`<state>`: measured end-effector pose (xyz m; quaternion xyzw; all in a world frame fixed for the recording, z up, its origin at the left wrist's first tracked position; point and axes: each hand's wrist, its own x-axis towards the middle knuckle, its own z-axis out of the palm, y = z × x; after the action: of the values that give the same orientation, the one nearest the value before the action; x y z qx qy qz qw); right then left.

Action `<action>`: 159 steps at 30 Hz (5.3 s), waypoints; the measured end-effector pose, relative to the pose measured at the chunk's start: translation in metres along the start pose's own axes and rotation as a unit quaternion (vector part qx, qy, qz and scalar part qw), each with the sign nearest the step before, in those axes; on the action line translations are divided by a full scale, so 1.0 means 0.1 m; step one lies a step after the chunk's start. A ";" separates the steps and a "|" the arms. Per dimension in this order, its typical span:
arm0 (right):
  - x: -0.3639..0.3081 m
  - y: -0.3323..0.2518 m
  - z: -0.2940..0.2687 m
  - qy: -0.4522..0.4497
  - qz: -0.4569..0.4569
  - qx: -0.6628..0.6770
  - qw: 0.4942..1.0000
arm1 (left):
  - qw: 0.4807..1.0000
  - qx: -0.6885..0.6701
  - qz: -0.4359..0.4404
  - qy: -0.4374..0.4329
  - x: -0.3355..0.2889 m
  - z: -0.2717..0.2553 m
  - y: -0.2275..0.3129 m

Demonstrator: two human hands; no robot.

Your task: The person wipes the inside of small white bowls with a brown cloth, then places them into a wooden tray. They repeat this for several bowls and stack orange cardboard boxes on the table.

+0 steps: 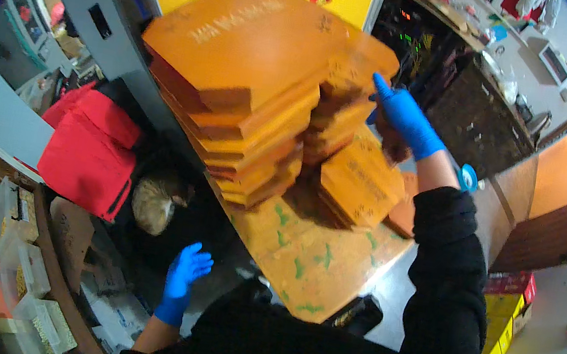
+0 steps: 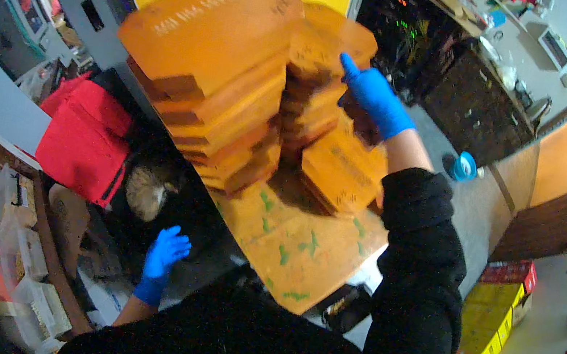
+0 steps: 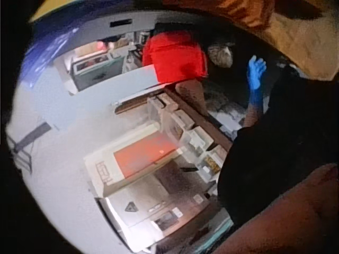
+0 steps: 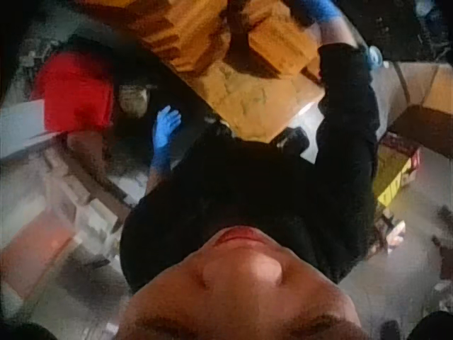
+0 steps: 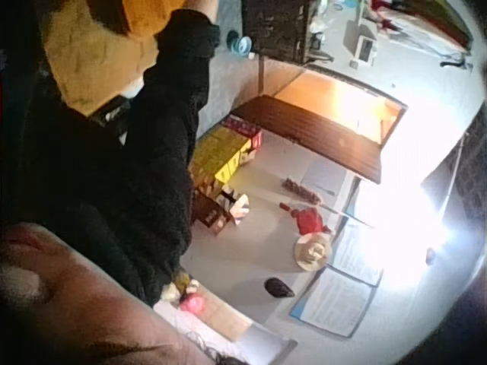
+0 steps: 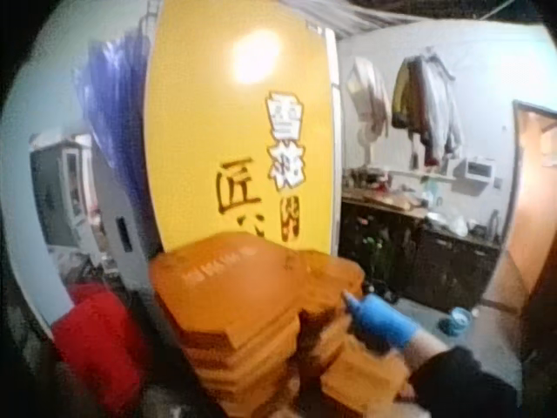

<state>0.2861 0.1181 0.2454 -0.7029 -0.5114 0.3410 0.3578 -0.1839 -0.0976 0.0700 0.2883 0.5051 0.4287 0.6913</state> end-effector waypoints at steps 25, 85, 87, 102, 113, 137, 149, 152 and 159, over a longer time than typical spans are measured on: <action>-1.21 2.35 0.24 0.163 0.244 0.462 0.837 | 0.945 0.210 -0.184 -0.171 1.31 1.47 -0.70; -2.42 2.48 2.50 -0.120 0.009 -0.407 0.905 | 0.874 0.374 -0.135 -0.281 1.32 0.23 -1.56; -2.33 2.49 2.54 -0.133 -0.038 -0.429 0.893 | 0.883 0.353 -0.104 -0.291 1.35 0.15 -1.65; -3.14 1.52 1.91 -0.003 -0.138 -0.276 0.951 | 0.958 0.027 -0.181 -0.221 0.49 1.45 -1.01; -5.03 2.11 0.42 0.380 -0.013 0.662 0.646 | 0.792 -0.031 -0.508 -0.337 -0.24 2.83 -1.37; -5.91 2.48 0.33 0.398 0.209 0.367 0.814 | 0.663 0.296 -0.253 -0.639 -1.54 3.72 -1.73; -5.23 2.44 0.03 0.541 0.129 0.124 0.822 | 0.800 0.214 -0.372 -0.418 -1.44 4.05 -2.33; -5.07 2.55 0.03 0.516 0.128 0.156 0.833 | 0.796 0.150 -0.328 -0.486 -1.48 4.13 -2.43; -5.26 2.95 0.02 0.337 0.177 -0.062 0.923 | 0.755 0.369 -0.308 -0.447 -1.30 4.20 -2.81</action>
<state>0.2958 -0.4535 0.0524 -0.8763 -0.2478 0.1096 0.3984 0.2818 -0.3291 0.0304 0.5088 0.3191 -0.2046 0.7729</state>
